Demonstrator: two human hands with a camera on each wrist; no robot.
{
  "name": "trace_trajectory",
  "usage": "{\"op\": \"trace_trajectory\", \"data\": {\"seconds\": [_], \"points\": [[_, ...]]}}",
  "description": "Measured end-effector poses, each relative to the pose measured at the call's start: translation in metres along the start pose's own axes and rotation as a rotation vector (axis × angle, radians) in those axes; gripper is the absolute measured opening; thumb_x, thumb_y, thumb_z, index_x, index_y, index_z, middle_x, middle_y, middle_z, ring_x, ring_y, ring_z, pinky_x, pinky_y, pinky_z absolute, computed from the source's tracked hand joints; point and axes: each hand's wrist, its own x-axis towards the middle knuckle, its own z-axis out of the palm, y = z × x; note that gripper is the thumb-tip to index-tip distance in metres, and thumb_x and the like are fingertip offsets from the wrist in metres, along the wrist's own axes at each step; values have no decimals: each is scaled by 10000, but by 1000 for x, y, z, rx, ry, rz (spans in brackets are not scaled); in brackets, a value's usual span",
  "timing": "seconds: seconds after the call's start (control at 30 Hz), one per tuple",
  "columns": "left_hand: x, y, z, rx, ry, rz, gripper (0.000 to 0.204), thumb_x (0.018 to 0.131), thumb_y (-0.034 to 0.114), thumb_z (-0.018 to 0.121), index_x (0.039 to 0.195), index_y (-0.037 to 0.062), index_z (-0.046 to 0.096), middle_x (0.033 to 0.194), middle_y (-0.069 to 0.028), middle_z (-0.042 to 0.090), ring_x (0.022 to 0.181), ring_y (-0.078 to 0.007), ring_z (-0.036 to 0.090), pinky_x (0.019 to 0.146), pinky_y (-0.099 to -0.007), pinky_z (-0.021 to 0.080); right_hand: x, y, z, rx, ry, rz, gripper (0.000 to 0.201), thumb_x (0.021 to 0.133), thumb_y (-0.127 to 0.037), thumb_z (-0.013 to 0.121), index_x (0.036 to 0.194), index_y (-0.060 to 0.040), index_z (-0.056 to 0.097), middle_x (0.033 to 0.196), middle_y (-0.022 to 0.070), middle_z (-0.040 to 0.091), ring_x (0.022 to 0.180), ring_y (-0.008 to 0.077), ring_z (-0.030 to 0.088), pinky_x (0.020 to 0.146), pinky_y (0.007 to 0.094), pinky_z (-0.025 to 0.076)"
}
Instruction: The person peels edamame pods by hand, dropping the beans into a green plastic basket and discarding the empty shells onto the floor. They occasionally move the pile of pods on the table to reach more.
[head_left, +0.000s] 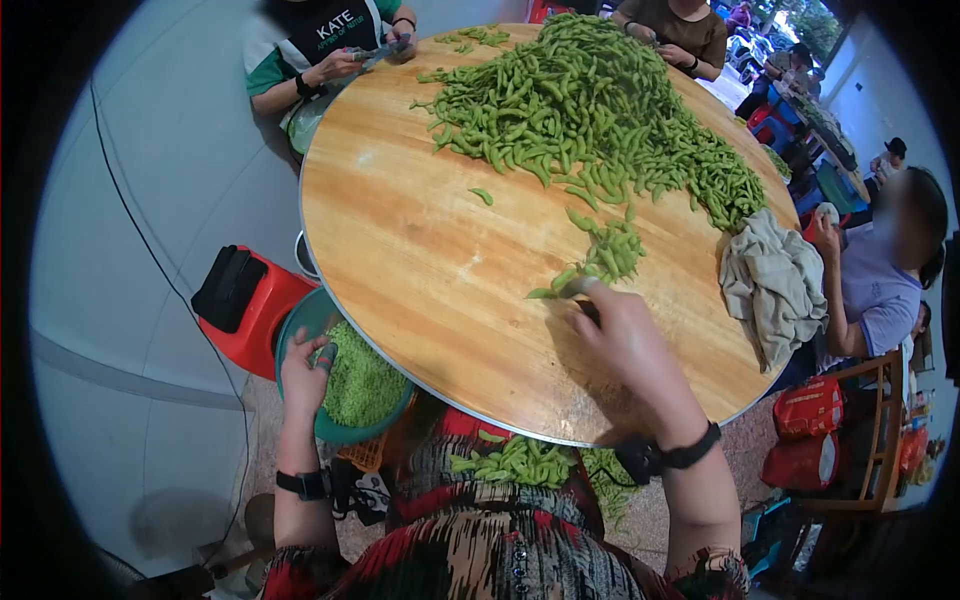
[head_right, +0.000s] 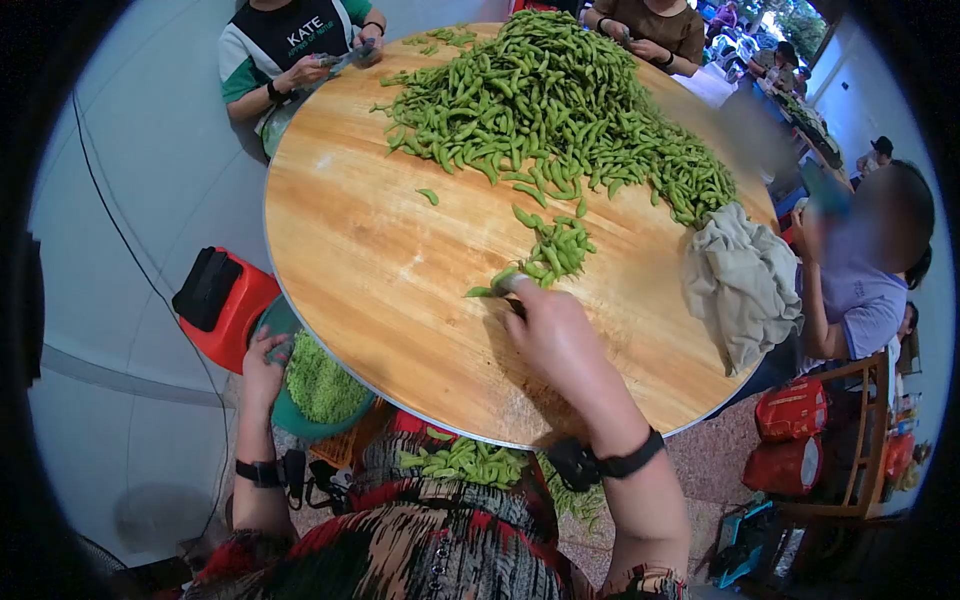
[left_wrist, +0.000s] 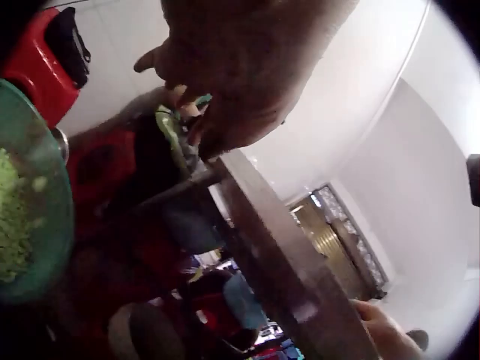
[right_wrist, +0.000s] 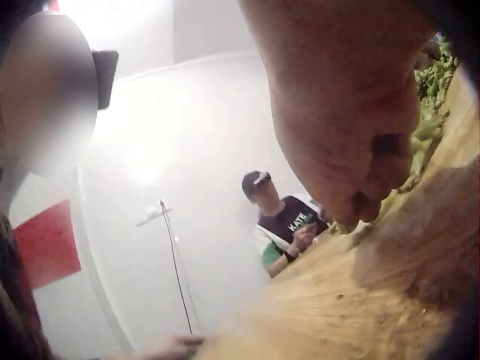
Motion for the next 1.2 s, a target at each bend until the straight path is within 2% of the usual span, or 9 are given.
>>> {"op": "trace_trajectory", "data": {"seconds": [0.1, 0.17, 0.33, 0.4, 0.47, 0.57, 0.67, 0.7, 1.2], "points": [[14, 82, -39, -239, 188, 92, 207, 774, -29, 539, 972, -27, 598, 966, -156, 553, 986, -277, 537, 895, -323, 399, 20, 3, 20, -121, -130, -57, 153, 792, -157, 532, 860, -20, 546, 657, 224, 577, 644, 385, 581, 584, 461, 469], [21, 121, -47, -506, 147, 108, 218, 766, -44, 542, 971, 0, 604, 973, -114, 559, 922, -210, 551, 842, -285, 416, 22, 0, 24, -178, -128, -59, 193, 810, -197, 508, 788, -5, 520, 622, 212, 571, 614, 379, 583, 561, 455, 473], [10, 215, -34, -1193, -463, -97, 248, 820, 0, 561, 1064, 34, 591, 921, -4, 577, 822, -62, 514, 693, -191, 406, 6, 12, 21, -79, -39, -129, 197, 808, -200, 553, 785, -5, 545, 592, 167, 571, 503, 302, 562, 476, 415, 439], [8, 239, -17, -1388, -572, -133, 252, 834, 22, 562, 1085, 27, 581, 917, -5, 580, 827, -54, 512, 673, -180, 403, -6, 5, 7, 764, -349, 349, 182, 840, -195, 557, 879, -18, 570, 566, 47, 524, 418, 137, 452, 382, 281, 344], [8, 257, -5, -1580, -919, -183, 249, 840, 54, 557, 1087, 23, 568, 918, -16, 583, 756, -60, 504, 629, -189, 404, -20, -6, -5, 1089, -398, 502, 173, 855, -191, 550, 916, -29, 567, 573, 3, 486, 430, 83, 393, 382, 227, 290], [3, 270, 13, -1897, -1023, -244, 197, 849, 52, 545, 1041, 24, 578, 949, -35, 593, 763, -78, 517, 630, -204, 412, -33, -11, -14, 1493, -417, 713, 126, 884, -156, 519, 949, -51, 545, 584, -43, 445, 437, 27, 327, 384, 157, 218], [3, 279, 31, -1874, -927, -272, 73, 843, 45, 550, 915, 38, 555, 867, -31, 574, 760, -89, 522, 617, -218, 414, -46, -14, -8, 1228, -238, 574, 159, 903, -221, 508, 854, -70, 522, 599, -43, 441, 457, 28, 340, 397, 169, 237], [2, 278, 38, -1837, -832, -231, 45, 838, 47, 558, 879, 45, 539, 837, -26, 563, 753, -88, 521, 612, -220, 413, -47, -19, -15, 1201, -267, 710, 202, 917, -246, 479, 830, -66, 507, 602, -35, 434, 489, 39, 341, 435, 180, 270], [1, 292, 36, -1668, -788, -190, 97, 831, 41, 581, 791, 56, 494, 756, -26, 574, 695, -85, 543, 639, -224, 437, -55, -6, -12, 1445, -276, 624, 202, 942, -186, 413, 886, -14, 503, 673, -1, 502, 494, 30, 348, 458, 172, 293]]}}
